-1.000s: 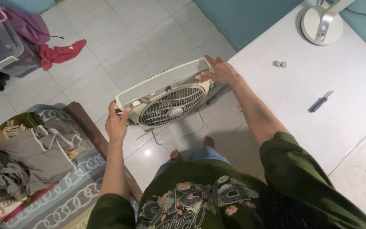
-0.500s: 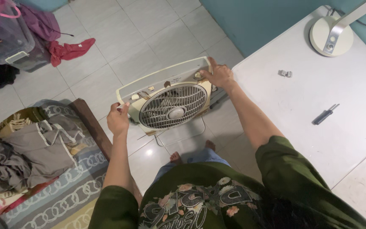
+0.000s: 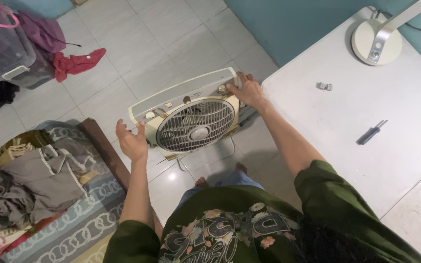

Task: The person uses a screwdriver to remove screws from the back of an electric fan, then reattaches a metal bracket to the fan's rear housing and tightens the screws.

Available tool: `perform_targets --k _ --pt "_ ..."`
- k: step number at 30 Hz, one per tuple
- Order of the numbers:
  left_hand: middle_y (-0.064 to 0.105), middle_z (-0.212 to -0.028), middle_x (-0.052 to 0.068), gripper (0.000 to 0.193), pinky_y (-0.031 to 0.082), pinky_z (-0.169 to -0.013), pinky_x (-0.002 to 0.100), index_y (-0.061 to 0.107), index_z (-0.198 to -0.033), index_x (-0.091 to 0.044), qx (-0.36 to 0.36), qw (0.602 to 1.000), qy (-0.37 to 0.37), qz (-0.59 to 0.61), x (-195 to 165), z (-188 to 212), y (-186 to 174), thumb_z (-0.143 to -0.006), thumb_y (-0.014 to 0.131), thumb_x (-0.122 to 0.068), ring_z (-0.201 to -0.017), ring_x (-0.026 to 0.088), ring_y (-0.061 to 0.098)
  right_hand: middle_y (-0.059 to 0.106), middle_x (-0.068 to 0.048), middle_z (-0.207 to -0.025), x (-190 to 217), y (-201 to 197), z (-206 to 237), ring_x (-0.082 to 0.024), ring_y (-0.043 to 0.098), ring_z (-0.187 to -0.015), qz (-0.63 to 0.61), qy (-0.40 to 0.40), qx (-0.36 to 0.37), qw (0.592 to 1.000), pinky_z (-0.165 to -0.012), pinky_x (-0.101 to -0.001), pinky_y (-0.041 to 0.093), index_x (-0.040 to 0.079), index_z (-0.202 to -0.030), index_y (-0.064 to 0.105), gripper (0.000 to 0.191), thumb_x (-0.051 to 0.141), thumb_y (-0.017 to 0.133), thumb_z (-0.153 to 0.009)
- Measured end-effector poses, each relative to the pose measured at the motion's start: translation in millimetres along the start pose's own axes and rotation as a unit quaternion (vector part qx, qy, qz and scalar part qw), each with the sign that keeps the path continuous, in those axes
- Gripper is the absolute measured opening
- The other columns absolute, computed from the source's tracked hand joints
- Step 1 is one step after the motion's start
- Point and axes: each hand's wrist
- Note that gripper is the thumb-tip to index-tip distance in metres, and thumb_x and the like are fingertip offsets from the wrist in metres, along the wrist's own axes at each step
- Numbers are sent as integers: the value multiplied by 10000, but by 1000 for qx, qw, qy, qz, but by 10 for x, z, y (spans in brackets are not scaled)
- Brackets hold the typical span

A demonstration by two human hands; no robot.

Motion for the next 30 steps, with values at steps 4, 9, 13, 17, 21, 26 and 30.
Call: perform_targets --k 4,9,13,17,21,26,30 --pt "540 -1412 217 757 445 -1017 518 441 -1489 -11 -63 997 46 -17 29 101 66 -899 849 -254 -1256 397 547 412 -336 -1493 -72 0 17 -499 418 -1376 -16 -14 -12 1000 -1098 -502 413 105 -1560 373 894 615 670 -888" --pt "465 -1493 234 821 322 -1112 590 382 -1527 -21 -88 995 36 -37 -6 218 115 -884 846 -234 -1402 426 408 464 -309 -1485 -156 -8 88 -470 459 -1378 -42 -14 -19 999 -1118 -482 438 92 -1558 394 870 543 689 -874" --pt "374 -1558 261 836 164 -1172 660 352 -1540 -19 -100 992 30 -64 -95 296 159 -894 821 -267 -1476 436 298 465 -299 -1478 -177 -1 145 -462 462 -1372 -68 -25 -29 997 -1103 -482 440 83 -1541 412 849 529 698 -879" --pt "296 -1608 299 803 64 -1188 682 333 -1556 -14 -106 990 67 -66 -251 425 309 -913 748 -255 -1514 478 206 504 -264 -1456 -233 -27 173 -428 499 -1354 -93 -34 -50 994 -1088 -471 458 84 -1522 443 803 498 700 -883" --pt "314 -1631 253 691 127 -1210 660 382 -1549 -70 -69 982 170 -39 -489 653 581 -964 707 -239 -1529 450 236 522 -246 -1435 -362 -61 212 -394 546 -1313 -112 -39 -63 991 -1073 -454 479 78 -1513 452 736 455 690 -928" --pt "392 -1581 224 592 264 -1184 587 458 -1493 -92 29 953 296 56 -844 1008 950 -951 680 -177 -1484 425 340 578 -172 -1383 -600 -70 353 -327 640 -1077 -166 -15 -98 981 -936 -413 544 100 -1447 550 617 376 684 -912" --pt "498 -1487 195 513 355 -1131 546 495 -1439 -87 165 917 344 116 -1141 1237 1178 -952 650 -134 -1381 406 472 599 -156 -1337 -887 -132 525 -293 647 -999 -216 24 -113 970 -894 -407 545 97 -1349 636 477 319 683 -930"
Point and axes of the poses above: each hand's wrist, its own z-axis away from the middle knuckle, its own y-axis out of the palm, x = y × z
